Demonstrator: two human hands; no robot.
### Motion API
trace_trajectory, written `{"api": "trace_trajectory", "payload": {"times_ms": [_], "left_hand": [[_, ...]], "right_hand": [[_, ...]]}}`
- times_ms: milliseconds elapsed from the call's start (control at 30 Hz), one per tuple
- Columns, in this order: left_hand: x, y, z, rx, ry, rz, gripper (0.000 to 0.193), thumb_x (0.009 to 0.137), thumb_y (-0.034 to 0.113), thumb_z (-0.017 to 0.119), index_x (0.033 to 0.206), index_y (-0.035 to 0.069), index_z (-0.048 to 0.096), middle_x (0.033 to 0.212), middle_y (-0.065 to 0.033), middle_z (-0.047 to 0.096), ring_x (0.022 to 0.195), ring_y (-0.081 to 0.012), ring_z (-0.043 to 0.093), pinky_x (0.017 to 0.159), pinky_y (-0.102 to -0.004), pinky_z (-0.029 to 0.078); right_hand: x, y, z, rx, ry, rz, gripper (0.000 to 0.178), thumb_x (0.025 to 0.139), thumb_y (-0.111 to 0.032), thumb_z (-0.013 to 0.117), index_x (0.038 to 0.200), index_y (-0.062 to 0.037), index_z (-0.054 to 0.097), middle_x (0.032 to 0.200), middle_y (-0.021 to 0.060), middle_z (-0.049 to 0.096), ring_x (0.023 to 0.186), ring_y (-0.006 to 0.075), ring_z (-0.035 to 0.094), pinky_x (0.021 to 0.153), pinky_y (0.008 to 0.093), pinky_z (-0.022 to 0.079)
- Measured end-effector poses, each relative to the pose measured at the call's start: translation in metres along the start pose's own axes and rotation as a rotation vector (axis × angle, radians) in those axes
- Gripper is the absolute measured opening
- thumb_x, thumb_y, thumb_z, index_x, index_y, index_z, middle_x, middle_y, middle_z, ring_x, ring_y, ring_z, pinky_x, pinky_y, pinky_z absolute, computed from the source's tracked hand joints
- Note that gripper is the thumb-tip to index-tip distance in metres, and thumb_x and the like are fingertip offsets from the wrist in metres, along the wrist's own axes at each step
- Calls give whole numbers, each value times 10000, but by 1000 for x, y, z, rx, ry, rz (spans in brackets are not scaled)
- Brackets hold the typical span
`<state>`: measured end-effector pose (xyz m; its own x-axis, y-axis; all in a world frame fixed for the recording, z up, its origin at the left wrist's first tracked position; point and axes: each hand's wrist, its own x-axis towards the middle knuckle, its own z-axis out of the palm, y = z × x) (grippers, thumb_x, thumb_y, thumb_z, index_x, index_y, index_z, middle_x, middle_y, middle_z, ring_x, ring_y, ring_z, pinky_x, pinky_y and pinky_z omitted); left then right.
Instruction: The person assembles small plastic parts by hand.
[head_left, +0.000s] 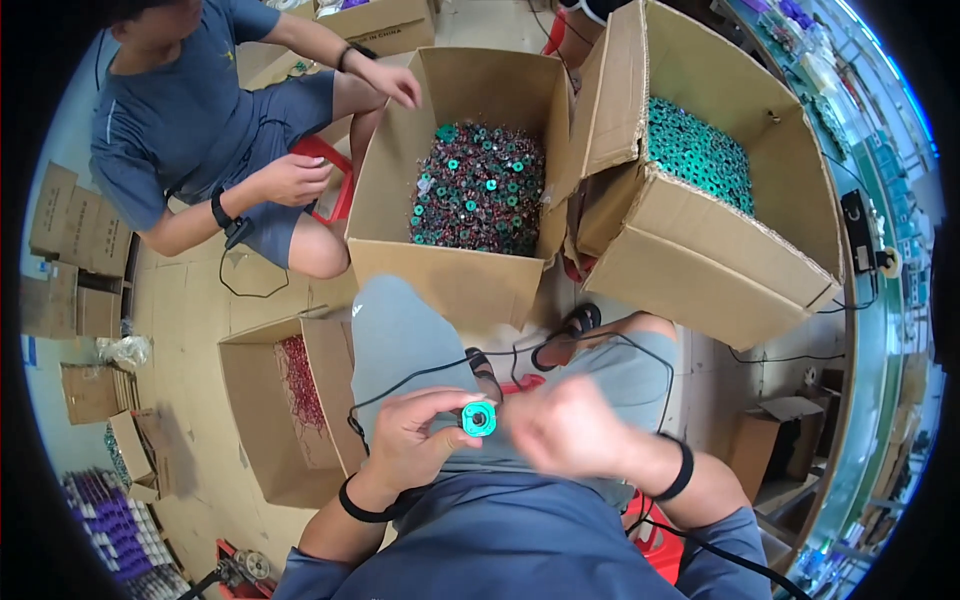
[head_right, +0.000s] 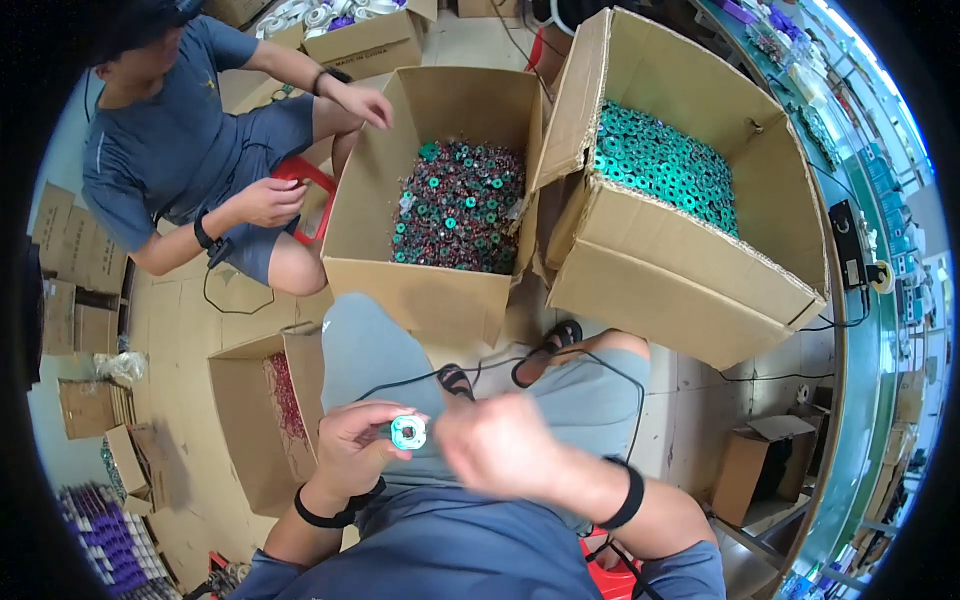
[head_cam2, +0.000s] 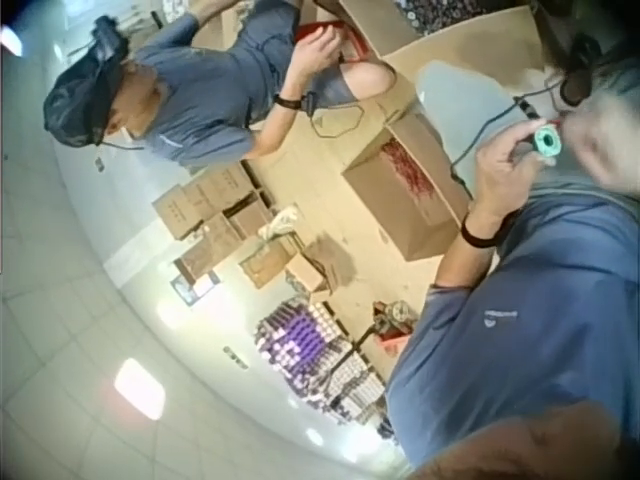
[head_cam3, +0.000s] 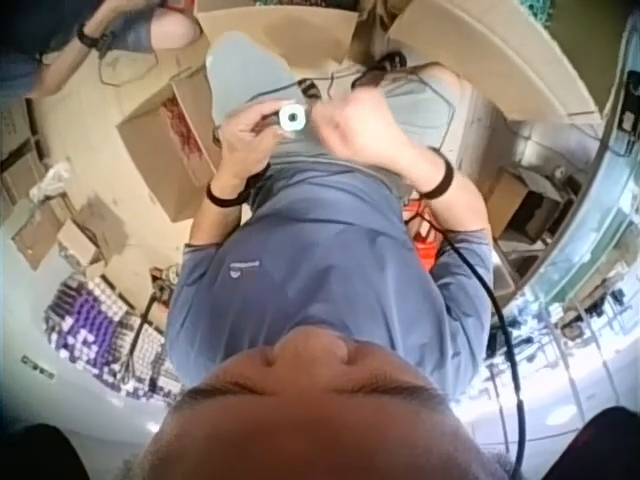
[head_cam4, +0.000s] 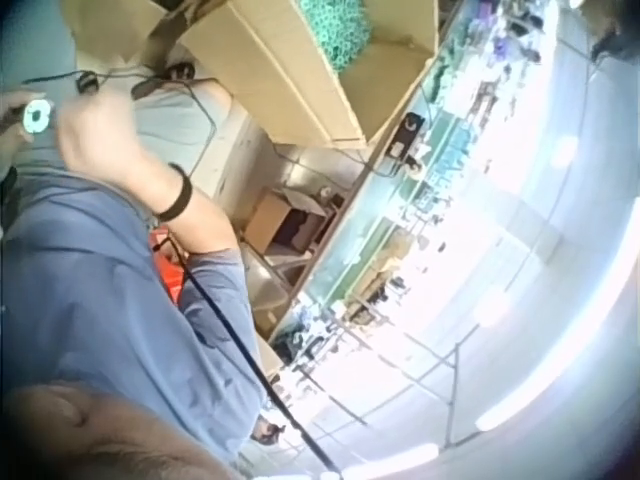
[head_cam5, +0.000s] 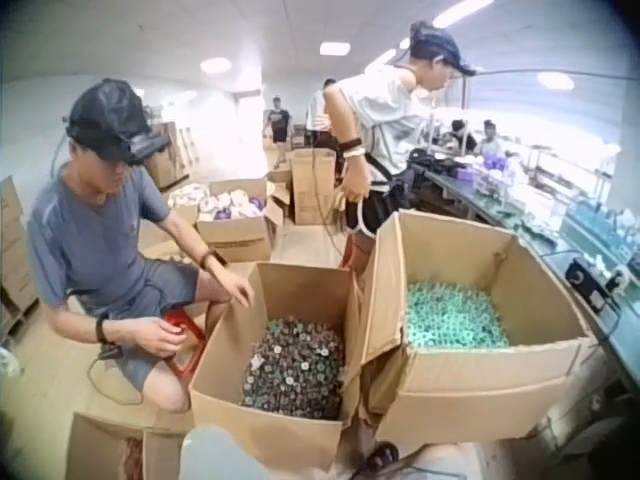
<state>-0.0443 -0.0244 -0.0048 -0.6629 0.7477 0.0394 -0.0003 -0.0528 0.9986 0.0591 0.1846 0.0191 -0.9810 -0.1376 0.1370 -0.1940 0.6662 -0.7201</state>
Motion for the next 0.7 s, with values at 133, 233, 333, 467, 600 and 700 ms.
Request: {"api": "trace_trajectory", "payload": {"times_ms": [133,233,333,467,600,700], "left_hand": [[-9,2,-4,43,-35,-66,400,802,174,857,1126,-16,719,1040,-153,757,927,-221,737,822,-327,587],[4,-3,-4,28,-77,-34,414,814,171,855,1142,-33,706,1069,-175,747,954,-230,731,826,-335,592],[-6,3,0,24,-36,-57,399,806,168,854,1134,-13,717,1055,-152,757,937,-222,735,824,-322,583],[-3,-1,0,28,-32,-57,393,790,157,857,1128,7,724,1041,-134,768,918,-218,740,829,-314,575],[0,-1,0,7,17,-44,386,787,154,858,1119,7,726,1038,-134,768,917,-220,740,829,-315,574],[-8,-1,-3,112,-35,-52,377,787,151,859,1109,6,728,1032,-136,767,918,-224,742,827,-313,573]], "right_hand": [[6,-15,-21,163,94,8,44,768,-52,618,788,-91,623,633,99,564,551,323,586,499,414,478],[-3,-9,2,118,-9,-48,89,772,-32,615,833,-82,657,659,87,597,551,302,605,497,388,487],[3,-8,-17,194,119,-3,86,765,-35,618,825,-90,647,653,99,583,552,313,597,493,394,484],[-4,-11,-5,96,28,-73,94,769,-44,615,845,-90,646,657,90,584,557,298,605,497,391,488],[-4,1,-5,27,25,-6,137,755,-37,613,867,-103,656,652,85,582,540,295,589,487,401,476],[1,-13,-21,98,77,-66,159,757,-33,618,894,-106,648,633,83,564,545,319,582,493,413,480]]}}
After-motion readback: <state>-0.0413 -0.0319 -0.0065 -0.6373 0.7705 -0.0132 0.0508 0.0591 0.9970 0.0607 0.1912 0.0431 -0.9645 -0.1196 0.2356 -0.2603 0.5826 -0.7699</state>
